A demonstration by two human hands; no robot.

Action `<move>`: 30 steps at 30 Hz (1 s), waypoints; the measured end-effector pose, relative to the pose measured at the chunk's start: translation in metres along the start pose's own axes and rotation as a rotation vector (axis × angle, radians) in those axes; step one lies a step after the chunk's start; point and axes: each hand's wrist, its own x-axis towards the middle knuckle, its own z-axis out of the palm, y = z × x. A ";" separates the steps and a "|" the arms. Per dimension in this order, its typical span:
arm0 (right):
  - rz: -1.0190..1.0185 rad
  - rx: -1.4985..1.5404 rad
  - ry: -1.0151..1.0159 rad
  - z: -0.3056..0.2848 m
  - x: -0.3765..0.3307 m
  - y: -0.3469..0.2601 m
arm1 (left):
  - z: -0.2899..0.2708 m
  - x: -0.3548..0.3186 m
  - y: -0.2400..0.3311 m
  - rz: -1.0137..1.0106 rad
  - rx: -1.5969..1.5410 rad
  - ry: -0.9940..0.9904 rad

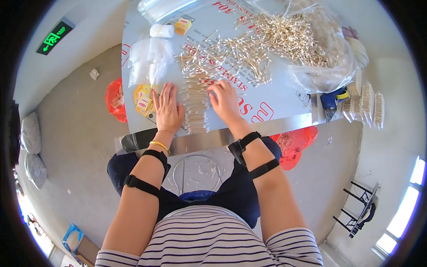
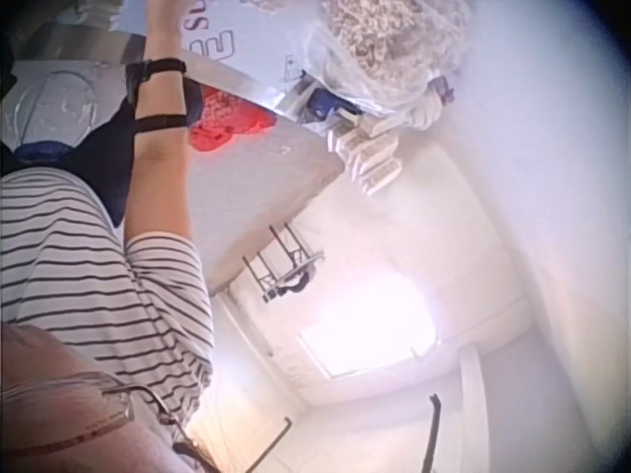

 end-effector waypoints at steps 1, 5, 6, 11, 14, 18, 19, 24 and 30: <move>-0.011 -0.003 0.008 -0.001 0.000 0.000 | 0.000 0.000 0.000 -0.013 0.000 -0.044; -0.039 -0.047 0.057 0.000 0.000 -0.003 | 0.001 0.000 -0.001 0.002 -0.011 -0.047; -0.070 -0.062 0.064 0.001 0.001 -0.004 | 0.001 0.000 0.000 0.004 -0.003 -0.058; 0.006 -0.182 0.064 0.004 0.016 0.007 | 0.002 0.001 0.000 0.016 0.029 -0.062; 0.018 -0.204 0.065 0.005 0.024 0.016 | 0.001 0.002 0.002 0.015 0.028 -0.063; 0.049 -0.183 0.001 0.002 0.028 0.019 | -0.002 0.003 0.005 0.015 0.059 -0.091; 0.019 -0.177 0.023 0.001 0.028 0.019 | -0.002 0.003 0.005 0.004 0.074 -0.121; -0.009 -0.160 -0.054 0.001 0.029 0.018 | -0.003 0.003 0.007 0.009 0.110 -0.117; 0.016 -0.164 -0.058 0.004 0.032 0.025 | -0.003 0.003 0.008 0.006 0.137 -0.122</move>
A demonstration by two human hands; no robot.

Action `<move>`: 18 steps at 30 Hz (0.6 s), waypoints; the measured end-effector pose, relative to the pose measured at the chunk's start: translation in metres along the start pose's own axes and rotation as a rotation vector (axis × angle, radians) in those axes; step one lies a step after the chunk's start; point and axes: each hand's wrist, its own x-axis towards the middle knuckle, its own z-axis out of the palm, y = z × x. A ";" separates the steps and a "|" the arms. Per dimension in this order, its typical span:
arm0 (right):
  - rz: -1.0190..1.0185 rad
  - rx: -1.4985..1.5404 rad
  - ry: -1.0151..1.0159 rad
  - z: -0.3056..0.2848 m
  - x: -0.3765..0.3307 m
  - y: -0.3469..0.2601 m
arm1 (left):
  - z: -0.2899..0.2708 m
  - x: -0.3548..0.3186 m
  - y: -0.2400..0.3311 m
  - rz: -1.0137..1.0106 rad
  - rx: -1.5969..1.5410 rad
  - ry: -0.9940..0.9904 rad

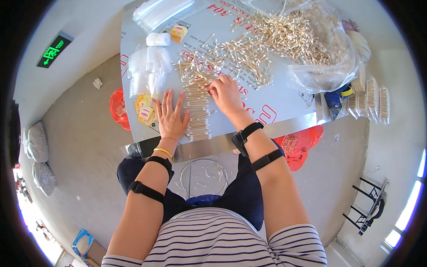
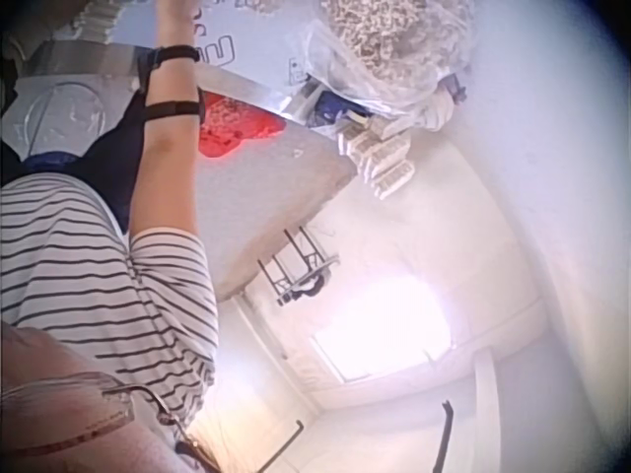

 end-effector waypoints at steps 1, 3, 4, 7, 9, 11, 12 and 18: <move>-0.014 0.004 0.011 0.000 0.000 0.001 | 0.000 0.000 0.000 -0.009 0.005 -0.018; 0.011 -0.021 0.011 -0.003 0.001 0.003 | 0.000 0.000 0.000 -0.004 0.006 -0.001; -0.002 -0.019 0.022 -0.004 0.001 0.004 | 0.000 0.001 0.000 -0.016 0.009 -0.024; -0.041 -0.020 0.004 -0.009 0.003 0.004 | 0.000 0.001 0.000 -0.018 0.011 -0.035; -0.067 -0.044 -0.025 -0.009 0.005 0.001 | 0.000 0.001 0.000 -0.009 0.010 -0.008; -0.095 -0.075 -0.020 -0.008 0.006 -0.003 | 0.000 0.001 0.000 -0.013 0.012 -0.008; -0.107 -0.113 -0.029 -0.007 0.007 -0.005 | 0.000 0.001 0.000 -0.012 0.011 -0.005; -0.106 -0.067 -0.008 0.003 0.014 -0.016 | 0.000 0.001 -0.001 -0.013 0.012 -0.001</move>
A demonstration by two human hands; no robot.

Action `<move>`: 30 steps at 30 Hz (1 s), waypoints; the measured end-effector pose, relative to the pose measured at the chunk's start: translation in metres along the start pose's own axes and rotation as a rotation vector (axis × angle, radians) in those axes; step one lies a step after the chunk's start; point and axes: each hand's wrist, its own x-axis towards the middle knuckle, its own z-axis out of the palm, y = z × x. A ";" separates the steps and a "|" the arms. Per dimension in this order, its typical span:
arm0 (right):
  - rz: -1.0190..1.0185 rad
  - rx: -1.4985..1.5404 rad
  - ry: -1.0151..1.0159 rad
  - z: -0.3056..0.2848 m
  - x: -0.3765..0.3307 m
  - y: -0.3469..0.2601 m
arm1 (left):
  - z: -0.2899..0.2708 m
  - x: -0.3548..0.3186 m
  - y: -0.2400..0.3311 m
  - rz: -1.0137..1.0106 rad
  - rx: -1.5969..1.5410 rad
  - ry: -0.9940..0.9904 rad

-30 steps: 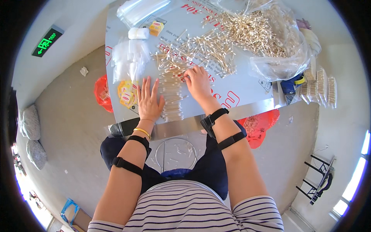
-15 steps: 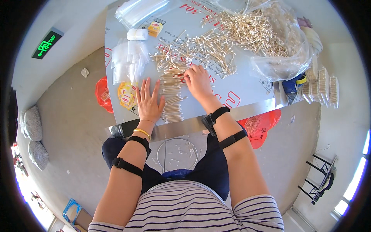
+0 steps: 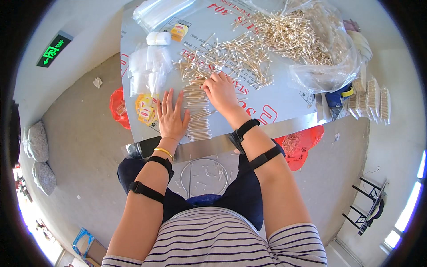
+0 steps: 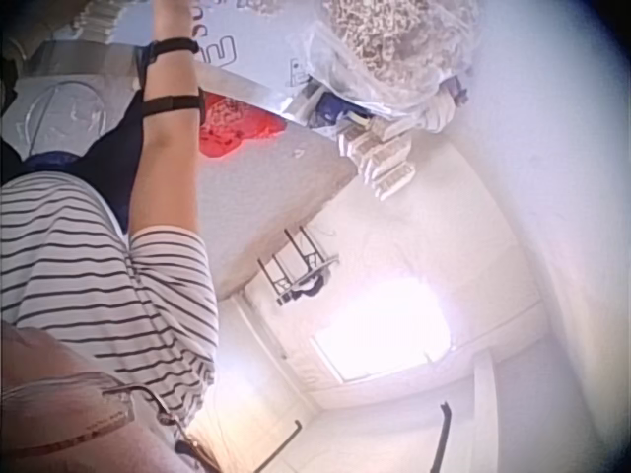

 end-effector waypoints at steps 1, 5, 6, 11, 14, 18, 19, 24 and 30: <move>-0.019 0.006 0.023 -0.001 -0.001 0.000 | 0.000 0.000 0.000 -0.014 0.000 -0.027; 0.051 0.082 0.021 -0.013 -0.016 0.008 | 0.002 -0.001 -0.001 -0.001 -0.012 0.004; 0.046 0.109 0.004 -0.016 -0.021 0.011 | 0.002 -0.001 -0.001 -0.008 -0.020 0.006; 0.038 0.079 -0.044 -0.021 -0.033 0.018 | 0.003 -0.001 -0.001 -0.017 -0.017 0.001; 0.028 0.053 -0.077 -0.020 -0.033 0.020 | 0.004 -0.001 -0.001 -0.017 -0.008 0.002; -0.032 0.010 -0.088 -0.022 -0.032 0.019 | 0.005 -0.001 -0.003 -0.015 -0.026 0.008; -0.032 0.011 -0.088 -0.024 -0.031 0.019 | 0.005 -0.001 -0.003 -0.030 -0.035 -0.014; -0.056 0.018 -0.066 -0.024 -0.026 0.007 | 0.006 -0.001 -0.003 -0.016 -0.050 0.023; -0.109 0.041 -0.066 -0.004 -0.013 -0.019 | 0.004 -0.001 -0.003 -0.025 -0.058 0.012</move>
